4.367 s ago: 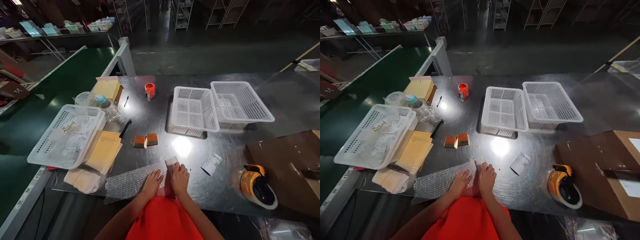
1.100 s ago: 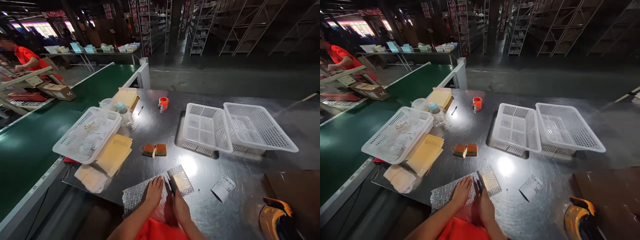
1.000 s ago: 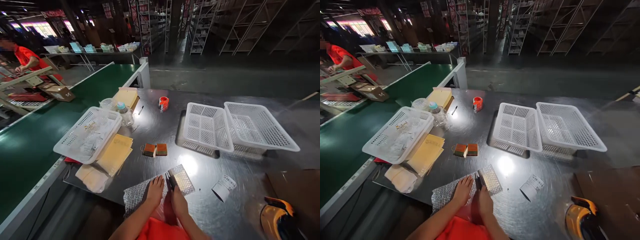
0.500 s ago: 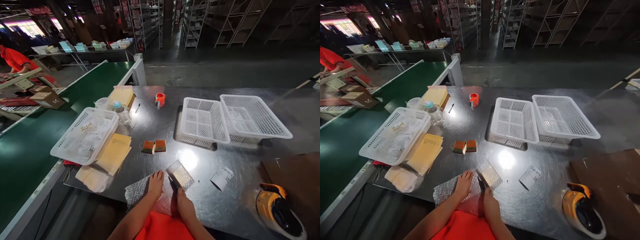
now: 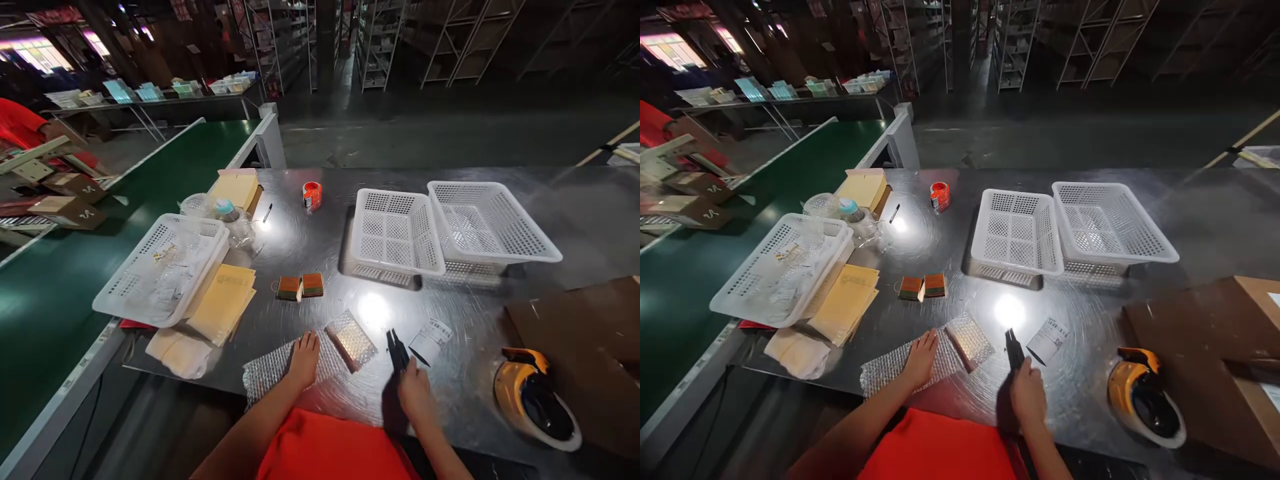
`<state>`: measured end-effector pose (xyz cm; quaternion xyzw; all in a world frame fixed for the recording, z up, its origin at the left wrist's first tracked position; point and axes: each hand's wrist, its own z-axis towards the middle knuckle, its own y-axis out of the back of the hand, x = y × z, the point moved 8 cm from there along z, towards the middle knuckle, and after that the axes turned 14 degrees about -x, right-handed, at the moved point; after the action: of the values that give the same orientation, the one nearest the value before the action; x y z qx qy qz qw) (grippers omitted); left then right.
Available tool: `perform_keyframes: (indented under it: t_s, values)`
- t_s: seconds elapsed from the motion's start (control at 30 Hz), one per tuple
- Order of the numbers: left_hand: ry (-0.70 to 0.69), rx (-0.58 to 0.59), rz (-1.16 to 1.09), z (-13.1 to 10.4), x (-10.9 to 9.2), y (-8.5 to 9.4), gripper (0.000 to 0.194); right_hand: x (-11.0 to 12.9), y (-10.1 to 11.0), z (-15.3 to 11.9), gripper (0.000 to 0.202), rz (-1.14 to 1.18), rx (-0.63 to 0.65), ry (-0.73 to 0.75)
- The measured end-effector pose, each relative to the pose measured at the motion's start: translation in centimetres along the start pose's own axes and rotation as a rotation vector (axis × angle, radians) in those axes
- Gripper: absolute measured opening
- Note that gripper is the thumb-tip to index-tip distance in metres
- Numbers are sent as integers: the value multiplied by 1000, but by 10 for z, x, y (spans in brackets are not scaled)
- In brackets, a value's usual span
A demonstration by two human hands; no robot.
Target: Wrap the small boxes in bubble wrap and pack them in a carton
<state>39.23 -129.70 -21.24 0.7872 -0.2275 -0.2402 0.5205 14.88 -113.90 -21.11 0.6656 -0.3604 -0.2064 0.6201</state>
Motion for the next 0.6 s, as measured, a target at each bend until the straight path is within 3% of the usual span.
perform_keyframes:
  t_s: [0.1, 0.17, 0.23, 0.33, 0.6]
  values:
    - [105, -68, -3, 6, 4, 7, 66, 80, 20, 29, 54, -35, -183, 111]
    - [233, -150, 26, 8, 14, 18, 52, 125, 16, 32, 52, 28, -151, 301]
    - [345, -163, 59, 8, 25, 27, 45, 150, 4, 29, 50, 59, -36, 426]
    - [377, -100, 53, 10, 38, 33, 32, 158, -7, 30, 44, 37, 70, 442]
    - [266, 101, -73, 42, 78, 41, 11, 156, -7, 35, 47, 38, 163, 395]
